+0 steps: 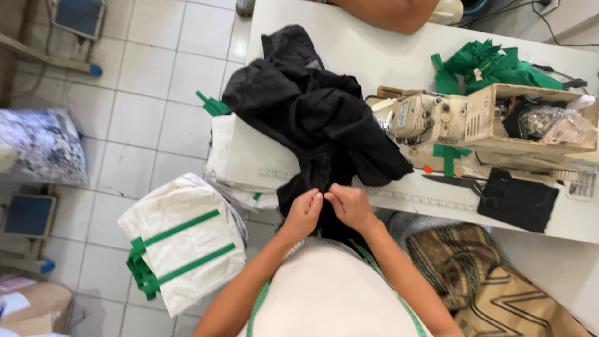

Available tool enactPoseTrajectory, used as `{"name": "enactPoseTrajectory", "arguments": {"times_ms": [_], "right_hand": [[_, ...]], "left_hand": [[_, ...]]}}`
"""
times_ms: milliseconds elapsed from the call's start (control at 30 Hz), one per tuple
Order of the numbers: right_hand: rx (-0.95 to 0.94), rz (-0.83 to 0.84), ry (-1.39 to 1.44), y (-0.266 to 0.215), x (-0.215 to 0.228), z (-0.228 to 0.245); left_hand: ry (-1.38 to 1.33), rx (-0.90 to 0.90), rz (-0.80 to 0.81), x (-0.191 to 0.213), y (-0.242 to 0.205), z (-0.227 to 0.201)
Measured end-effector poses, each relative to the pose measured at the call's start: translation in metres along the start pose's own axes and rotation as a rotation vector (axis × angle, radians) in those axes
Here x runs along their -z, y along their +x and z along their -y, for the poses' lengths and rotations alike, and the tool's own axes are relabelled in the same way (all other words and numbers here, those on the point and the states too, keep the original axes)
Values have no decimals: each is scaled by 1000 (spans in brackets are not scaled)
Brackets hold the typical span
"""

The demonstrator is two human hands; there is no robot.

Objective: A person measures the width of a black fabric garment piece using a measuring tape on a sewing table and then folds the material.

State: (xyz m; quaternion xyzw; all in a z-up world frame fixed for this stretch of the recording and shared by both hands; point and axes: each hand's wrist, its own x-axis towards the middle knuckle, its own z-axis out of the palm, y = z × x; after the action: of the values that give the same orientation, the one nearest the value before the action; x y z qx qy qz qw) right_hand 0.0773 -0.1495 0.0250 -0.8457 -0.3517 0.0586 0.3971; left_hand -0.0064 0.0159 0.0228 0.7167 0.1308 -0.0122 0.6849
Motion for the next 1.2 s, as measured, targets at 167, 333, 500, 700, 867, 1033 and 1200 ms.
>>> {"name": "enactPoseTrajectory", "arguments": {"times_ms": [167, 333, 500, 700, 867, 1033, 1200], "right_hand": [[-184, 12, 192, 9, 11, 13], [-284, -136, 334, 22, 4, 43], [-282, -213, 207, 25, -6, 54], [46, -207, -246, 6, 18, -31], [-249, -108, -28, 4, 50, -36], [-325, 217, 70, 25, 80, 30], [-339, 239, 257, 7, 42, 7]], "left_hand": [[70, 47, 57, 8, 12, 14], [-6, 20, 13, -12, 12, 9], [27, -103, -54, -24, 9, -15], [157, -77, -38, 22, 0, -24], [148, 101, 59, 50, 19, 23], [330, 90, 189, 43, 15, -49], [203, 226, 101, 27, 14, -28]]}}
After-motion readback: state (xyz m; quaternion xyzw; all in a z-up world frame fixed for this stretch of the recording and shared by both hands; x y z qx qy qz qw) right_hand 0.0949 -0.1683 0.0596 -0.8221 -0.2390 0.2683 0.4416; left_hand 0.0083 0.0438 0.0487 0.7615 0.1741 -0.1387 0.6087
